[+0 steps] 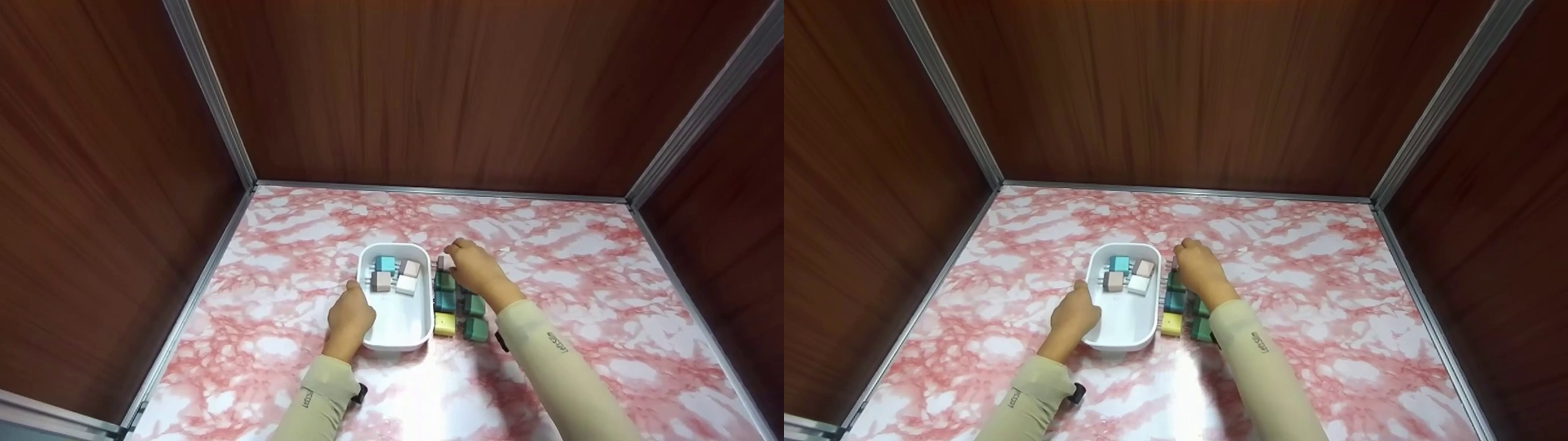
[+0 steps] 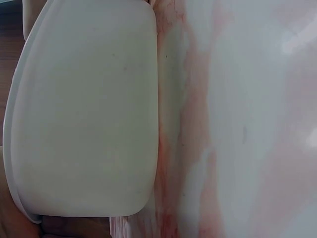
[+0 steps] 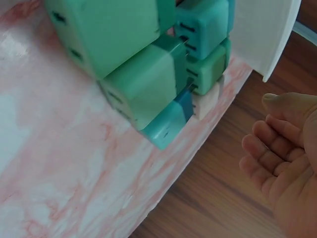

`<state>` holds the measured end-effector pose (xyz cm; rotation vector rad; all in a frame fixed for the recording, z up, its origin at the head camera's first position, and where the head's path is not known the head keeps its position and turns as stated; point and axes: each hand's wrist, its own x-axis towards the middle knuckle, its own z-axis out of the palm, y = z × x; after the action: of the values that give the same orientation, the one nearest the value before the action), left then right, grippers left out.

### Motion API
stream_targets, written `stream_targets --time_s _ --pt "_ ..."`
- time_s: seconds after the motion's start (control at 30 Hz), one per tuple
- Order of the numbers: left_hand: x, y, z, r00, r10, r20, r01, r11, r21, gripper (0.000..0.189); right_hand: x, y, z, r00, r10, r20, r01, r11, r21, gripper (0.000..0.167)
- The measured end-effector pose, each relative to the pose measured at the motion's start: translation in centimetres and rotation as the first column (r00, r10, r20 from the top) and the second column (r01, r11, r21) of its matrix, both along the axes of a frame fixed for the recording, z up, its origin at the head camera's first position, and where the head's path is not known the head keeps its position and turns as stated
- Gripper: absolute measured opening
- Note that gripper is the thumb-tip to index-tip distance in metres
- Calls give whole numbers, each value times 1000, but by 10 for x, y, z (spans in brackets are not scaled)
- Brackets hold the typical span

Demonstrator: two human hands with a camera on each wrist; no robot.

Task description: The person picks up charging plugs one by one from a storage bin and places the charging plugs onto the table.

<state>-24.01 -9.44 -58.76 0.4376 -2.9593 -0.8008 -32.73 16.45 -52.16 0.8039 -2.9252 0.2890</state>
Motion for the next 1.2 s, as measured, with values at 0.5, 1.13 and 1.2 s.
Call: stream_targets --time_s 0.5,1.13,1.2 --pt "-1 0 1 1000 -3 16 3 1000 19 45 6 -24 3 991 84 -101 -88 995 -36 38" --pt "0 -1 1 1000 12 18 -12 999 30 44 16 -57 -3 992 121 -40 -123 991 -50 46" --pt "0 0 1 1000 14 15 -14 999 29 43 18 -60 -5 990 131 -44 -134 989 -65 45"
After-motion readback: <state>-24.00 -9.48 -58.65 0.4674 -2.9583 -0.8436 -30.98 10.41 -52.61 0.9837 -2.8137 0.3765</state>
